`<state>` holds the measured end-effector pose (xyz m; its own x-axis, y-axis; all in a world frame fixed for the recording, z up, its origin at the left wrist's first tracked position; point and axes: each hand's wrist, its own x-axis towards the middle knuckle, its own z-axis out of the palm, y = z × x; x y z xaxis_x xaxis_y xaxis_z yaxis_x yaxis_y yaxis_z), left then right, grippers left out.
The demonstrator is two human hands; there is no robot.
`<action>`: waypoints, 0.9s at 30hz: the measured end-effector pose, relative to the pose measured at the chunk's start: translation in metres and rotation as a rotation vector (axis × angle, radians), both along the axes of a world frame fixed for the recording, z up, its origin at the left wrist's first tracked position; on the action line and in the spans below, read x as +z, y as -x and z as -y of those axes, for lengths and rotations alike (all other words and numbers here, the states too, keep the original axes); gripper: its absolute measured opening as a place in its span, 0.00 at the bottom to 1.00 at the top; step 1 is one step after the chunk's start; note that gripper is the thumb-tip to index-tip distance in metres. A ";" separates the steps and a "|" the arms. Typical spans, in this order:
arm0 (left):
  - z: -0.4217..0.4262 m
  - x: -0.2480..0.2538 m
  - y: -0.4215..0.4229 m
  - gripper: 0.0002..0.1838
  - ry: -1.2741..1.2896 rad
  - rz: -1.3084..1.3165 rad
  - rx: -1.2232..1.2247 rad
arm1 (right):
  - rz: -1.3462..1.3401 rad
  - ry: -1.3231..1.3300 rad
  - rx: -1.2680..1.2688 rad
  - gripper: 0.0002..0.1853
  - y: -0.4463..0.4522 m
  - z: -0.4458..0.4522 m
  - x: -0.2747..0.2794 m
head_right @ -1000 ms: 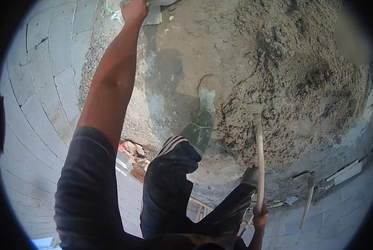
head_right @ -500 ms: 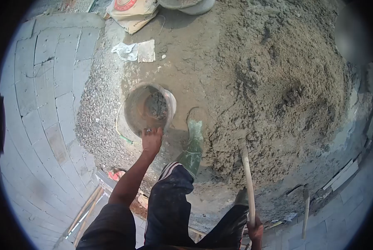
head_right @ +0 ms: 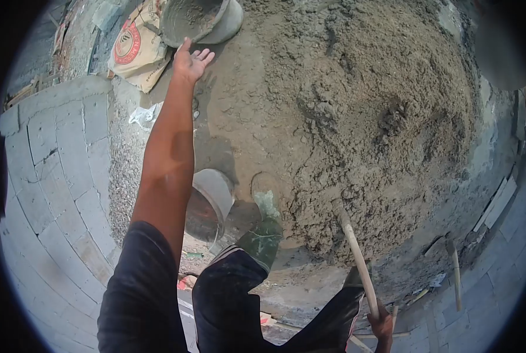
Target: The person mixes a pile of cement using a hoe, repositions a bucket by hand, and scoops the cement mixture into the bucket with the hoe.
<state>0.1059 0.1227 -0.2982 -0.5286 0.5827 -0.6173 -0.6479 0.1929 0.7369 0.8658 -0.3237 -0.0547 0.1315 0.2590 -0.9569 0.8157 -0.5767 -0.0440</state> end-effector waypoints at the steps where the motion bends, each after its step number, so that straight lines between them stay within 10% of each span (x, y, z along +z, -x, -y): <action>1: -0.017 -0.001 0.000 0.41 -0.048 -0.004 0.123 | 0.005 0.011 -0.039 0.36 -0.003 0.003 0.001; 8: -0.019 -0.045 0.041 0.15 -0.161 0.141 0.270 | 0.004 -0.013 -0.090 0.33 0.023 -0.016 0.006; 17: 0.243 0.021 -0.073 0.15 0.270 -0.141 0.263 | -0.106 -0.040 0.112 0.37 0.005 -0.012 0.000; 23: 0.315 0.027 -0.199 0.17 0.694 -0.092 -0.187 | -0.154 0.341 -0.353 0.30 0.010 -0.012 -0.003; 25: 0.318 0.048 -0.305 0.25 0.776 -0.563 -0.818 | -0.238 0.408 -0.579 0.28 0.008 0.015 -0.005; 27: 0.357 0.016 -0.412 0.44 0.901 -0.439 -1.197 | -0.296 0.356 -0.666 0.27 0.016 0.044 -0.005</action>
<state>0.5177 -0.2338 -0.2824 -0.2705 0.3168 -0.9091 0.4270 0.8858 0.1816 0.8494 -0.3677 -0.0595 -0.1204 -0.1108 -0.9865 0.2796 -0.9573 0.0734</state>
